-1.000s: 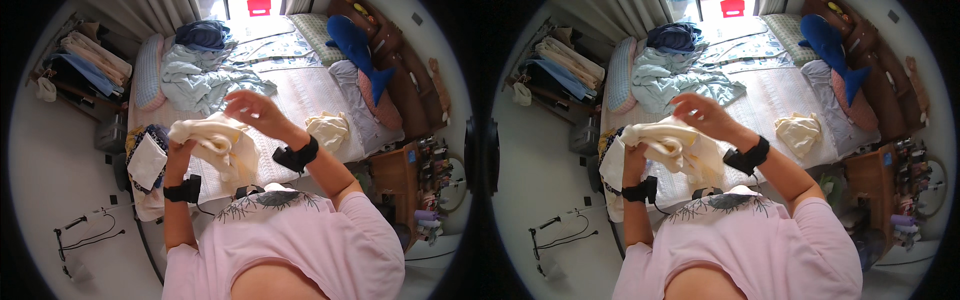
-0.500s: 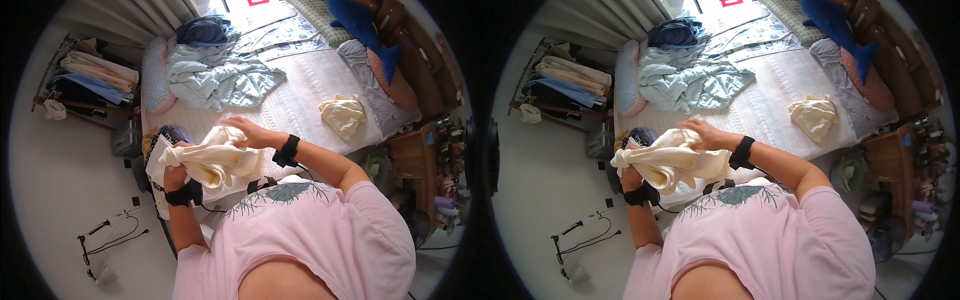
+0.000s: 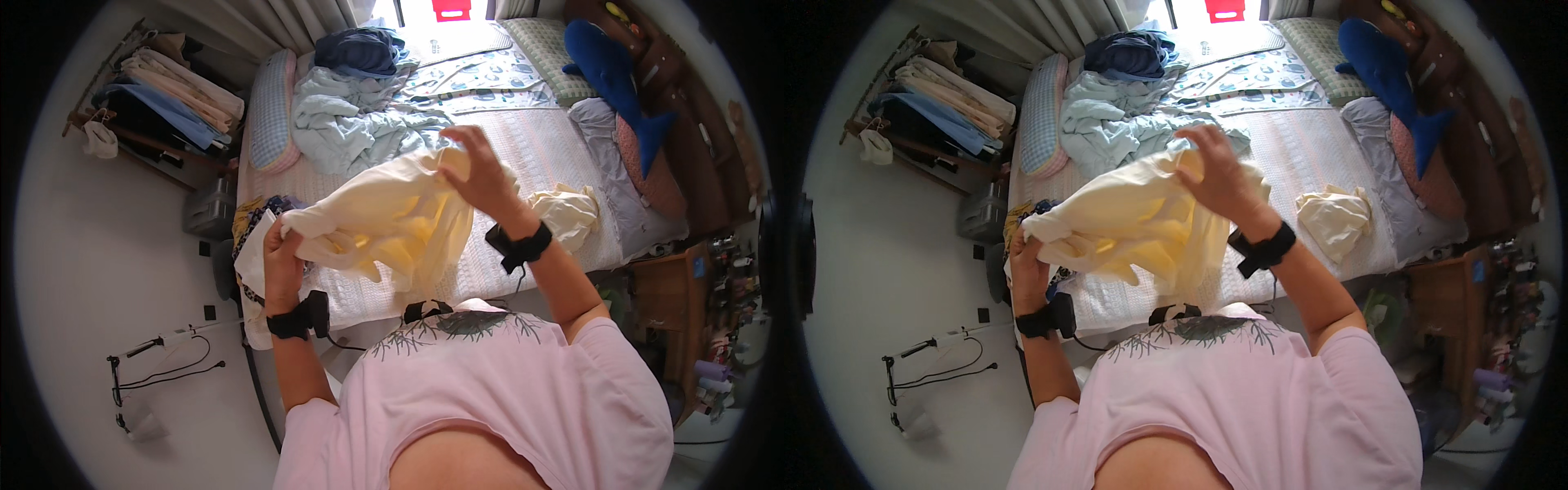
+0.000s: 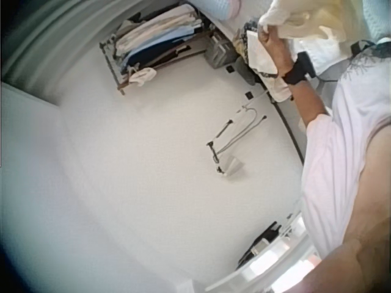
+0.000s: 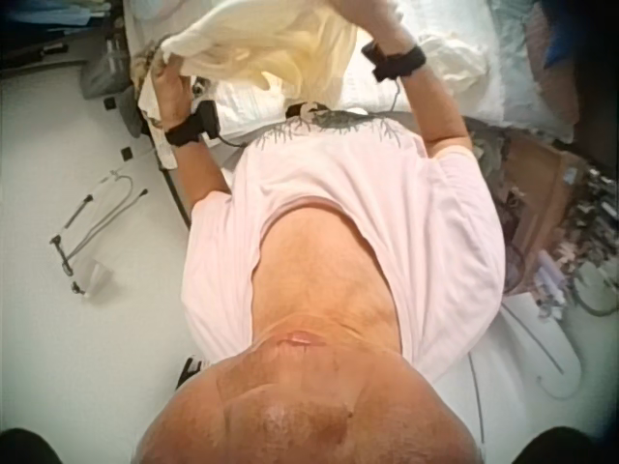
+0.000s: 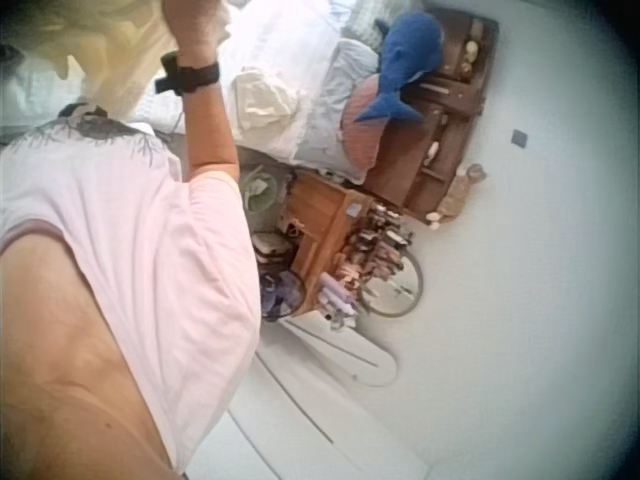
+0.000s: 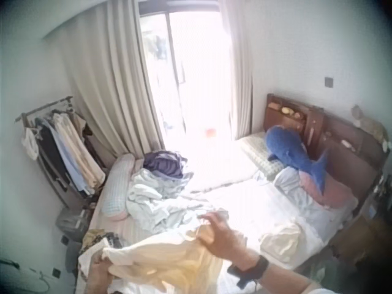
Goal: The person folds several shirts and a pair of shorts by hand on a bed.
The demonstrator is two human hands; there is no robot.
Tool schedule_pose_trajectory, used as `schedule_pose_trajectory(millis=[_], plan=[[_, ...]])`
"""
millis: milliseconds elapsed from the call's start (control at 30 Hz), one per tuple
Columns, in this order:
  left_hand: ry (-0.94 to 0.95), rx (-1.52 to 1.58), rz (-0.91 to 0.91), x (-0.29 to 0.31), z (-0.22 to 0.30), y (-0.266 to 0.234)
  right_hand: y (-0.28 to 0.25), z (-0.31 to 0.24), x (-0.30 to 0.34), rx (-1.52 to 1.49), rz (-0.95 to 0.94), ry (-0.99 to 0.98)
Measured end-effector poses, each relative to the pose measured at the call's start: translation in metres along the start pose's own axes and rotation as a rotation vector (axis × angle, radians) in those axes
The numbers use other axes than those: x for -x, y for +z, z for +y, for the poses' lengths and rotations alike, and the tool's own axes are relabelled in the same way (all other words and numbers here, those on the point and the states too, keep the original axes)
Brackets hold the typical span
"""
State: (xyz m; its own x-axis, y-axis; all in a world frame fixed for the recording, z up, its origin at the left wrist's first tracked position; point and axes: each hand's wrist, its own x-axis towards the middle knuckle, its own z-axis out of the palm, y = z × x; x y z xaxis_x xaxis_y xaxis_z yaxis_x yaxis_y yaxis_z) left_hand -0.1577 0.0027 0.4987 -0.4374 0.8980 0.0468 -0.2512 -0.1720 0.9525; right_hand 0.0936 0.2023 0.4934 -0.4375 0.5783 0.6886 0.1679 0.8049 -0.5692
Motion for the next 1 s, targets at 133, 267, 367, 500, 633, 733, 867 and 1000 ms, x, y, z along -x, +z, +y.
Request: schedule_pose_trajectory(millis=[133, 267, 367, 500, 633, 733, 867, 1000], plan=[[-0.066, -0.165, -0.141, -0.007, -0.005, 0.044, 0.026, -0.039, 0.023, -0.357, -0.33, 0.017], [-0.074, -0.237, -0.275, -0.012, -0.019, 0.064, 0.035, -0.046, 0.029, -0.43, -0.317, 0.218], [-0.03, -0.313, -0.346, -0.011, -0.025, 0.066, 0.039, -0.044, 0.029, -0.445, -0.267, 0.244], [-0.004, -0.386, -0.277, -0.01, -0.023, 0.062, 0.039, -0.029, 0.027, -0.352, -0.177, 0.237], [0.15, -0.36, 0.116, -0.016, -0.007, 0.027, 0.013, 0.024, 0.015, -0.198, 0.062, 0.288], [0.244, -0.431, 0.243, -0.013, 0.001, 0.009, 0.0, 0.032, 0.011, -0.239, 0.028, 0.333], [0.255, -0.572, 0.262, -0.009, -0.001, 0.002, -0.005, 0.018, 0.01, -0.752, -0.025, 0.568], [0.186, -0.649, 0.28, -0.005, -0.007, 0.003, -0.02, 0.011, 0.003, -0.136, 0.035, 0.22]])
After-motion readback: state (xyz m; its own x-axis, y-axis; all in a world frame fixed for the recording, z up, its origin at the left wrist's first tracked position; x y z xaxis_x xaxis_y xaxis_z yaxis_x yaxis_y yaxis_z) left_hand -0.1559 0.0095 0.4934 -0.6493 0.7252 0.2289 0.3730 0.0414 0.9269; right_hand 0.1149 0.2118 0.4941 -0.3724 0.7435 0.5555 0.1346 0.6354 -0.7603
